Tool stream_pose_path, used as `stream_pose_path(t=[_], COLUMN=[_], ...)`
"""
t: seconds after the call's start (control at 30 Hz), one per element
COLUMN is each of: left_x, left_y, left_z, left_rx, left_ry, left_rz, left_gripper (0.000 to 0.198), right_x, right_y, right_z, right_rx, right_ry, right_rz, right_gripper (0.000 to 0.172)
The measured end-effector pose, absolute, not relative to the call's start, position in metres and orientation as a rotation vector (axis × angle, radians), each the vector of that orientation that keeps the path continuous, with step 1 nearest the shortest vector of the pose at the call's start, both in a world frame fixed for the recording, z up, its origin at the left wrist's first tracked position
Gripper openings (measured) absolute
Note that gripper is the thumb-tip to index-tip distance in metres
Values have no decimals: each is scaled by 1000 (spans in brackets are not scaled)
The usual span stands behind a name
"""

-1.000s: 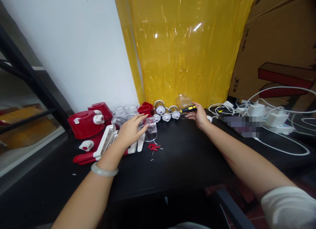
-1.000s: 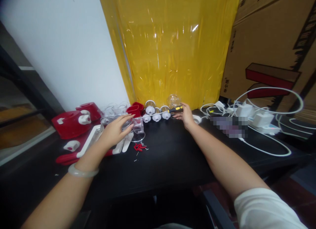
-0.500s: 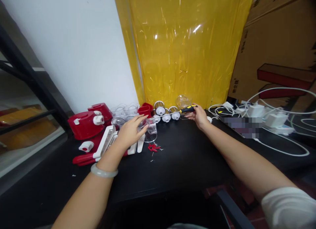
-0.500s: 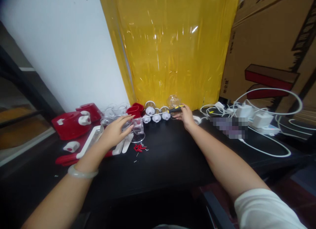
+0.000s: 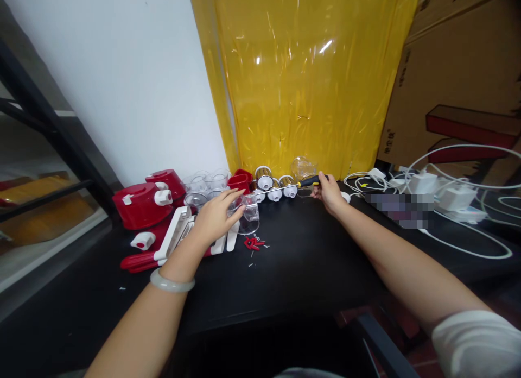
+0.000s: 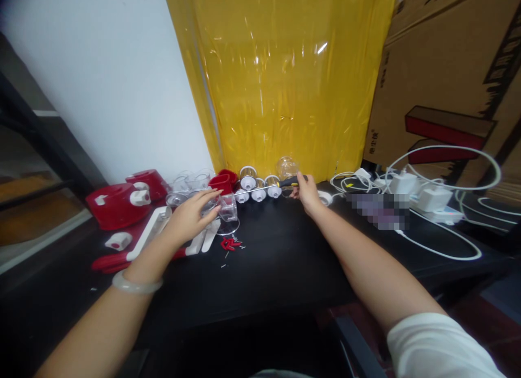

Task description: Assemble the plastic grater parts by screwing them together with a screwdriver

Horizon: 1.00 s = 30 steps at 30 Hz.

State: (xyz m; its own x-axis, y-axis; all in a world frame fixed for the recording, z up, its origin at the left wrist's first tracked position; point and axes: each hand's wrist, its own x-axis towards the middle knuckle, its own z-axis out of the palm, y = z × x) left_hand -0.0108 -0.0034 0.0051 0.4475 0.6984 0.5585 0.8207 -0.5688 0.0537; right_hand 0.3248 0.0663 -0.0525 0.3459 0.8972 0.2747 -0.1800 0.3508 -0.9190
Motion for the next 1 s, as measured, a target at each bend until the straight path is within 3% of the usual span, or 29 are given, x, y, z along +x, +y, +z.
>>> stream_pose_path(t=[0.1,0.3,0.67,0.87,1.0], left_x=[-11,-11,-11,-10,-11], left_y=[-3,-2,-3,-3,-3], left_z=[5,5,5,6,5], left_rx=[-2476,-2474,-2479,-2477,-2479], left_ry=[-1312,-1307,-1320,-1325,-1318], left_rz=[-793,-797,-794,-791,-792], left_gripper=[44,44,44,44,44], right_x=[323,322,319,320,322], right_y=[67,63,60,64,66], right_z=[-51,-46,-43,-50,-52], right_rx=[-973,-934,-900,-924,-941], right_ry=[-927,-832,-805,-884,-906], right_rz=[842,996,938,844,809], right_gripper=[39,16,16,36,34])
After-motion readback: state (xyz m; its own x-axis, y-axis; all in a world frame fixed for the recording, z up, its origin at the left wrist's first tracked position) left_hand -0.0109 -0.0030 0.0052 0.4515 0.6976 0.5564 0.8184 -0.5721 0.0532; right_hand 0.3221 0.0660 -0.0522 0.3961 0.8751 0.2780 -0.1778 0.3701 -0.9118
